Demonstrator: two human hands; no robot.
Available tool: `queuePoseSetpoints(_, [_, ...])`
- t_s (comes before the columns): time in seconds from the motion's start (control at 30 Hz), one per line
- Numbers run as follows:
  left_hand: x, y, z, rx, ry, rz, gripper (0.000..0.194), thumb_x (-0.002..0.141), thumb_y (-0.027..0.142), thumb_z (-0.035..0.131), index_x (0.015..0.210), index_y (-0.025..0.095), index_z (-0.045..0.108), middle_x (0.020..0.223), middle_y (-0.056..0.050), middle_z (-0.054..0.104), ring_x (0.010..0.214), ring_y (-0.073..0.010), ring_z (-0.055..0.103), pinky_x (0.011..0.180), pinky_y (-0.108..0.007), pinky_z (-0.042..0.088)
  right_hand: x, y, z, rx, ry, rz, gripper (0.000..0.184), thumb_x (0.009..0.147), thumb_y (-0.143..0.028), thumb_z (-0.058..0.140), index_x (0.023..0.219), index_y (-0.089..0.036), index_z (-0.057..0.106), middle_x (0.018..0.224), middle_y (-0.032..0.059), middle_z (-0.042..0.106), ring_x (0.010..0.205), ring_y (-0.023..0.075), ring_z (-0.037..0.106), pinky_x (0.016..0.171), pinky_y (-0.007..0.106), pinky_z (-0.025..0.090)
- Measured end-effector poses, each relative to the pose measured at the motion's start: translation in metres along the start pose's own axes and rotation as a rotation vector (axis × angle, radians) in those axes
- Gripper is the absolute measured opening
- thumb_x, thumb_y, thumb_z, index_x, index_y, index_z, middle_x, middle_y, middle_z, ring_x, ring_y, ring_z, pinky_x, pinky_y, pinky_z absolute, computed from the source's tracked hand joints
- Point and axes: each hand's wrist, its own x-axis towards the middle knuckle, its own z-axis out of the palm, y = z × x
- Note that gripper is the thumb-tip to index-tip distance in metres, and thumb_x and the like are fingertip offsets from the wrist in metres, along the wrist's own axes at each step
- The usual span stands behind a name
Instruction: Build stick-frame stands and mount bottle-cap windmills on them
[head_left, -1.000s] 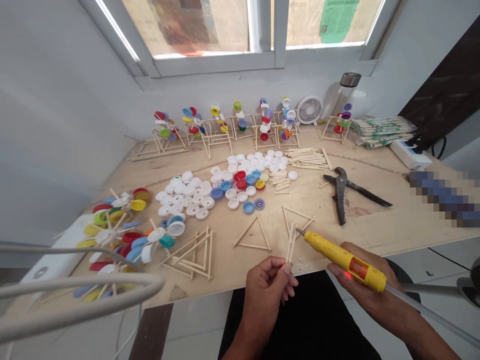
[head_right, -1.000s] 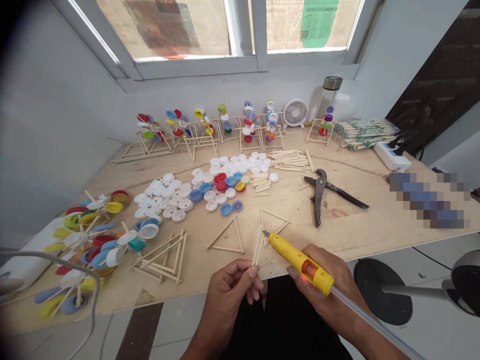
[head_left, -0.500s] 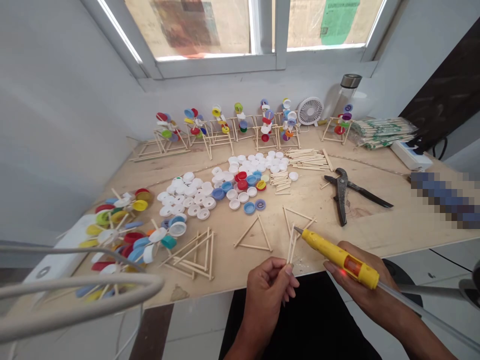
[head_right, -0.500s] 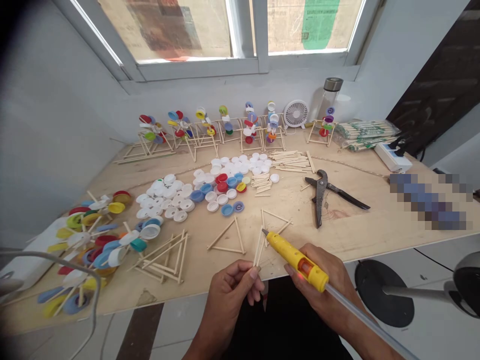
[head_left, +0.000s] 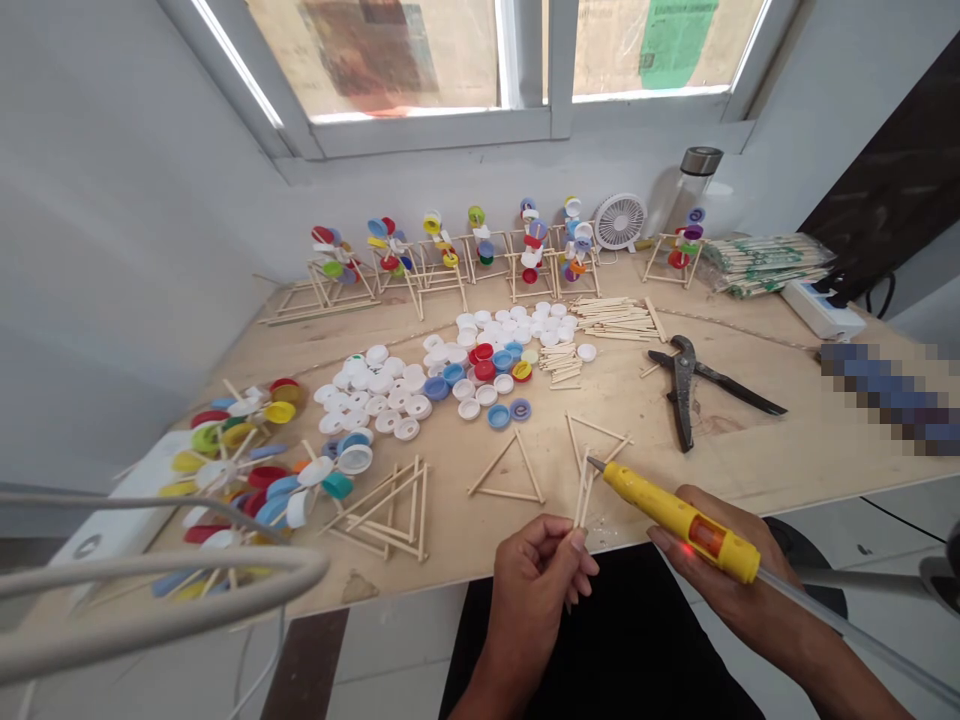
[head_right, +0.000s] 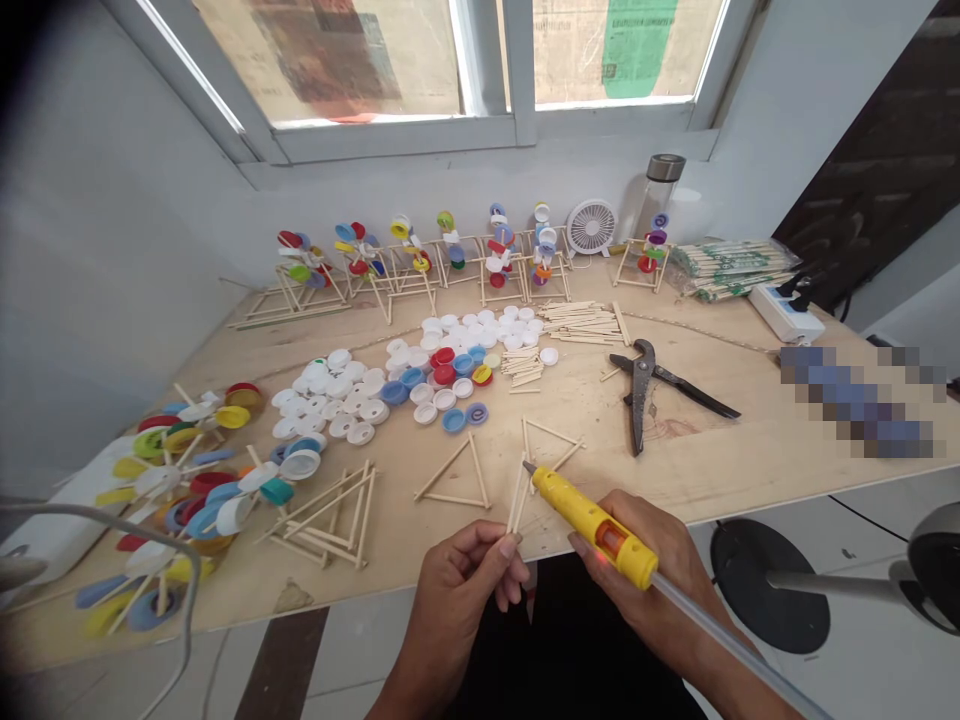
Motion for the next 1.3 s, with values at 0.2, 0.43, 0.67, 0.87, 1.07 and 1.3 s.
queuePoseSetpoints(0.2, [-0.0005,0.0008,0.0001,0.002,-0.002,0.005,0.029,0.07,0.041,0.069,0.071,0.014,0.059,0.055,-0.002,0.064,0.044,-0.0092,0.052,0.044,-0.02,0.038,-0.0037,-0.0039,-0.0023,0.012,-0.04,-0.001,0.028,0.086,-0.04,0.052,0.067,-0.022,0.044,0.058,-0.0051,0.049,0.051,0.0092,0.047,0.048,0.022,0.038])
queuePoseSetpoints(0.43, [0.0002,0.0002,0.0001,0.006,-0.006,0.009,0.03,0.069,0.042,0.07,0.071,0.014,0.059,0.055,-0.002,0.063,0.044,-0.0096,0.052,0.044,-0.02,0.038,-0.0029,-0.0009,-0.0065,0.046,0.035,0.078,0.029,0.085,-0.043,0.053,0.065,-0.023,0.045,0.056,-0.0051,0.046,0.049,0.0098,0.045,0.045,0.022,0.038])
queuePoseSetpoints(0.67, [-0.0005,0.0004,0.0004,0.002,0.007,-0.001,0.029,0.069,0.042,0.07,0.071,0.014,0.059,0.055,-0.002,0.063,0.043,-0.0094,0.051,0.043,-0.02,0.038,-0.0036,0.0016,-0.0046,0.054,0.047,0.057,0.032,0.086,-0.045,0.051,0.065,-0.023,0.043,0.055,-0.0053,0.046,0.047,0.0093,0.045,0.045,0.021,0.038])
queuePoseSetpoints(0.87, [-0.0018,0.0017,0.0008,0.003,0.004,-0.002,0.026,0.071,0.038,0.068,0.073,0.014,0.058,0.055,-0.002,0.063,0.044,-0.0092,0.051,0.044,-0.02,0.039,-0.0028,0.002,-0.0041,0.034,0.018,0.048,0.029,0.085,-0.043,0.053,0.065,-0.022,0.046,0.056,-0.0053,0.048,0.049,0.0096,0.047,0.046,0.022,0.038])
queuePoseSetpoints(1.07, [-0.0013,0.0012,0.0002,0.011,-0.005,0.003,0.026,0.072,0.038,0.067,0.074,0.014,0.058,0.055,-0.001,0.063,0.044,-0.0095,0.052,0.044,-0.02,0.038,-0.004,0.0043,-0.0027,0.023,0.023,0.056,0.03,0.087,-0.043,0.051,0.066,-0.022,0.045,0.057,-0.0052,0.047,0.049,0.0094,0.046,0.046,0.022,0.037])
queuePoseSetpoints(1.3, [-0.0001,-0.0024,-0.0011,0.031,-0.014,0.021,0.025,0.074,0.036,0.064,0.079,0.013,0.057,0.057,-0.002,0.064,0.044,-0.0089,0.051,0.044,-0.02,0.039,-0.0045,0.0049,-0.0022,-0.004,0.027,0.016,0.029,0.086,-0.041,0.053,0.066,-0.022,0.044,0.057,-0.0053,0.047,0.048,0.0092,0.045,0.046,0.021,0.037])
